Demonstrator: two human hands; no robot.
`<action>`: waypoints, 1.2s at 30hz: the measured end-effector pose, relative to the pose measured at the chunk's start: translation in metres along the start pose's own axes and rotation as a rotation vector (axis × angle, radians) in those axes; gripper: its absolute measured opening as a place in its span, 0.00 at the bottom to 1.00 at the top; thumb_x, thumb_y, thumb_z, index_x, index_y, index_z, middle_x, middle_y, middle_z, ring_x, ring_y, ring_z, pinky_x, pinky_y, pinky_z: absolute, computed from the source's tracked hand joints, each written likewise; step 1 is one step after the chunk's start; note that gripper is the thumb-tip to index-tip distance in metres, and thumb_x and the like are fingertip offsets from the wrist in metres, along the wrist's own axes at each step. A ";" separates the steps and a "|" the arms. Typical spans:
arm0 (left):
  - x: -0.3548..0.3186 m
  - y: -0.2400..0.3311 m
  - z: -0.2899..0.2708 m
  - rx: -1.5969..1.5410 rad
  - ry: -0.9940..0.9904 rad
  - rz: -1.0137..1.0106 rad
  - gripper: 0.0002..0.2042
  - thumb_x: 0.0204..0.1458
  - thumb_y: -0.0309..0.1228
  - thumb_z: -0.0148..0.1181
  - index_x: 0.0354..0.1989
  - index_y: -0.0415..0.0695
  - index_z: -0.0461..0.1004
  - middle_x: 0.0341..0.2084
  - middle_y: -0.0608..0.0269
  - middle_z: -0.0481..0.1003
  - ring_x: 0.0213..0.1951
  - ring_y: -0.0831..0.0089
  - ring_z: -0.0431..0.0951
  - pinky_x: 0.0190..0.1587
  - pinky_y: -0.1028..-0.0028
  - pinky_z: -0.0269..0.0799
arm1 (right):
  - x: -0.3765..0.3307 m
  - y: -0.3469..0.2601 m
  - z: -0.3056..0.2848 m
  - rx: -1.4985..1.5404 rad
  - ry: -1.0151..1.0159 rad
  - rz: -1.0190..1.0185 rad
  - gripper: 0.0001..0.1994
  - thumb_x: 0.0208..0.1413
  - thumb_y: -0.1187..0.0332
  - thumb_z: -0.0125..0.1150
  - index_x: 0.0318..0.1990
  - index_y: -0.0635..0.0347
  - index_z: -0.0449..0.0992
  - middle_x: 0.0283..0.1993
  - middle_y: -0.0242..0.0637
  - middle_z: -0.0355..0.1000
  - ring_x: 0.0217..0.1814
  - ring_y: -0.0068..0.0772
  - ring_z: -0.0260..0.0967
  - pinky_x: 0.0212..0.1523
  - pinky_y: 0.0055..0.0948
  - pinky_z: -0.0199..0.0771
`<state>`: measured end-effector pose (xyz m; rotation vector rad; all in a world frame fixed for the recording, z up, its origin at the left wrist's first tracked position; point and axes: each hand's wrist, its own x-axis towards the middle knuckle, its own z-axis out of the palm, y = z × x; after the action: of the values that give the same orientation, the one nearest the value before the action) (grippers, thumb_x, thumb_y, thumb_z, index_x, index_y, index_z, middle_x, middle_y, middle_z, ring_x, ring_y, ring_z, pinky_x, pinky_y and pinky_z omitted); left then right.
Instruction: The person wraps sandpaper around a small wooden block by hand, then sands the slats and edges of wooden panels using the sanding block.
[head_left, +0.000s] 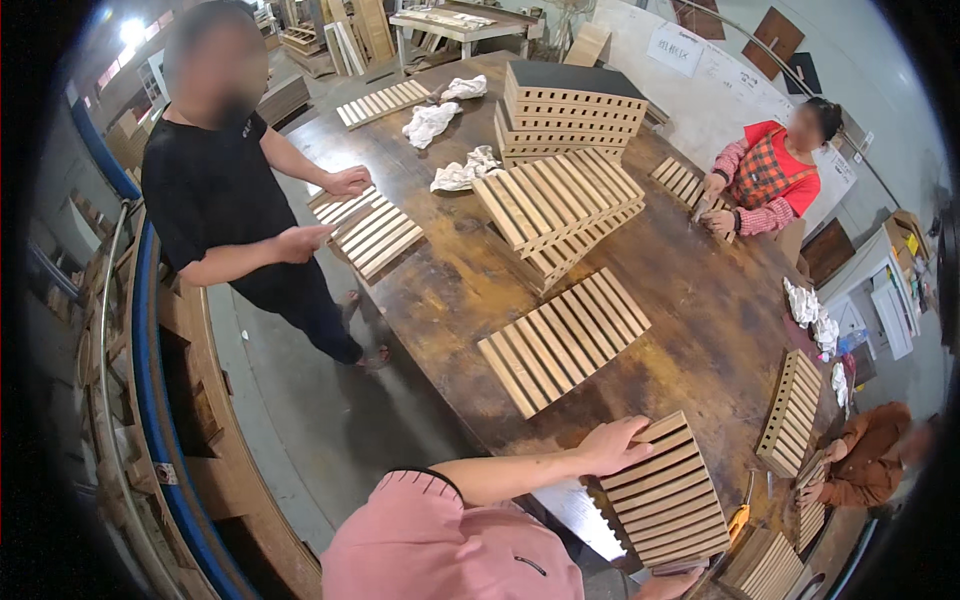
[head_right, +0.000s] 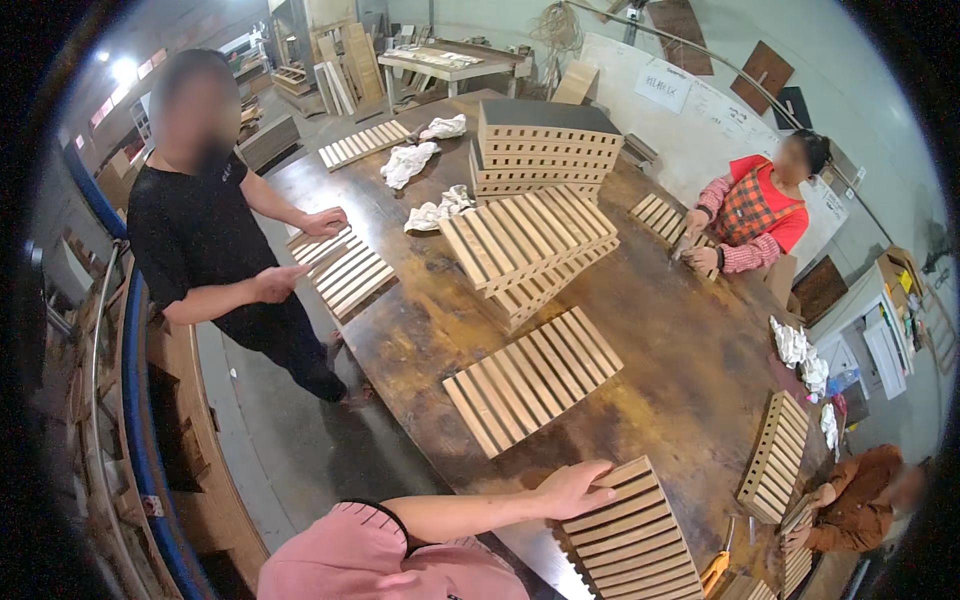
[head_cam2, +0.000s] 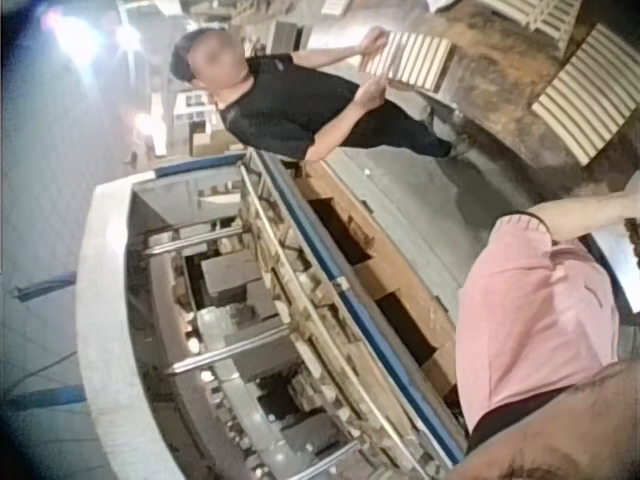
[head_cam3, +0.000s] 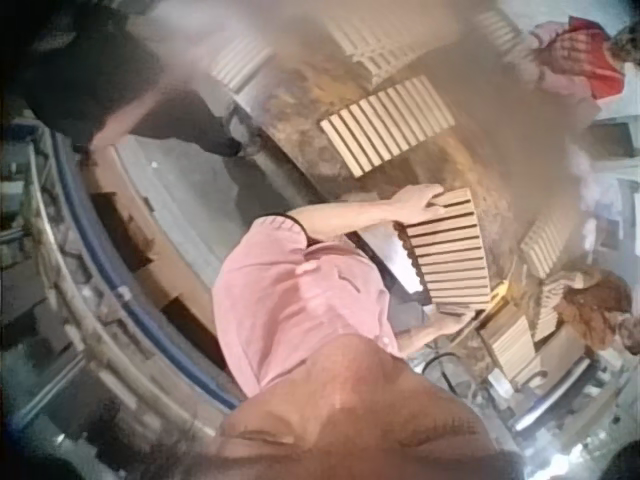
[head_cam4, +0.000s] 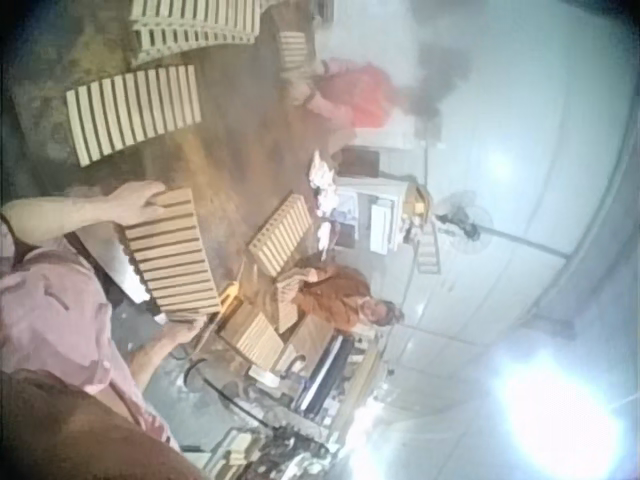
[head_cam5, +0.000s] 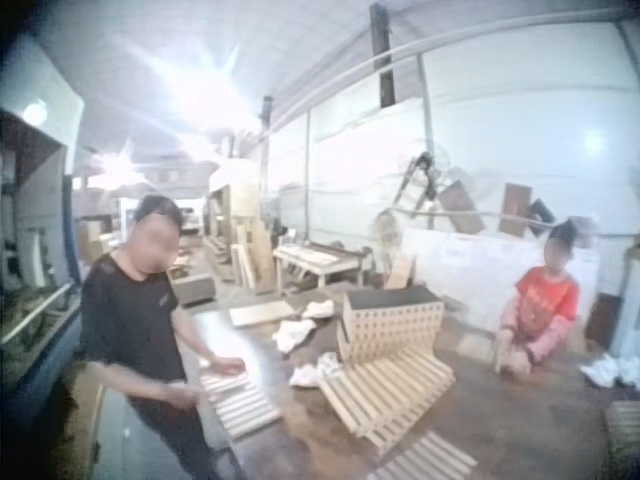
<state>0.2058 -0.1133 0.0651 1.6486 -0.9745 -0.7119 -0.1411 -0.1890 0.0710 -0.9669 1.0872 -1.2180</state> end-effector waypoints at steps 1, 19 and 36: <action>-0.016 0.006 -0.010 -0.002 0.004 -0.010 0.26 0.64 0.47 0.59 0.60 0.37 0.70 0.53 0.40 0.76 0.54 0.43 0.78 0.55 0.54 0.75 | -0.013 -0.010 0.008 -0.091 0.088 0.027 0.32 0.66 0.46 0.53 0.66 0.64 0.71 0.65 0.49 0.71 0.65 0.50 0.69 0.68 0.52 0.64; -0.245 -0.036 -0.277 0.093 0.675 -0.323 0.22 0.69 0.36 0.54 0.68 0.41 0.69 0.50 0.57 0.81 0.50 0.72 0.78 0.57 0.69 0.72 | -0.151 0.065 0.193 -0.129 -0.612 0.224 0.13 0.66 0.68 0.52 0.54 0.60 0.74 0.48 0.27 0.68 0.53 0.24 0.65 0.57 0.25 0.63; -0.044 -0.155 -0.589 -0.289 0.591 0.006 0.21 0.69 0.31 0.52 0.68 0.37 0.67 0.58 0.59 0.76 0.59 0.73 0.72 0.64 0.71 0.66 | -0.283 0.139 0.482 -0.533 -0.640 -0.299 0.11 0.66 0.68 0.54 0.52 0.63 0.74 0.51 0.35 0.61 0.49 0.30 0.63 0.51 0.28 0.66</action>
<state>0.7142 0.2251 0.0794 1.4694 -0.4288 -0.3057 0.3536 0.1064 0.0754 -1.8319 0.7654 -0.7469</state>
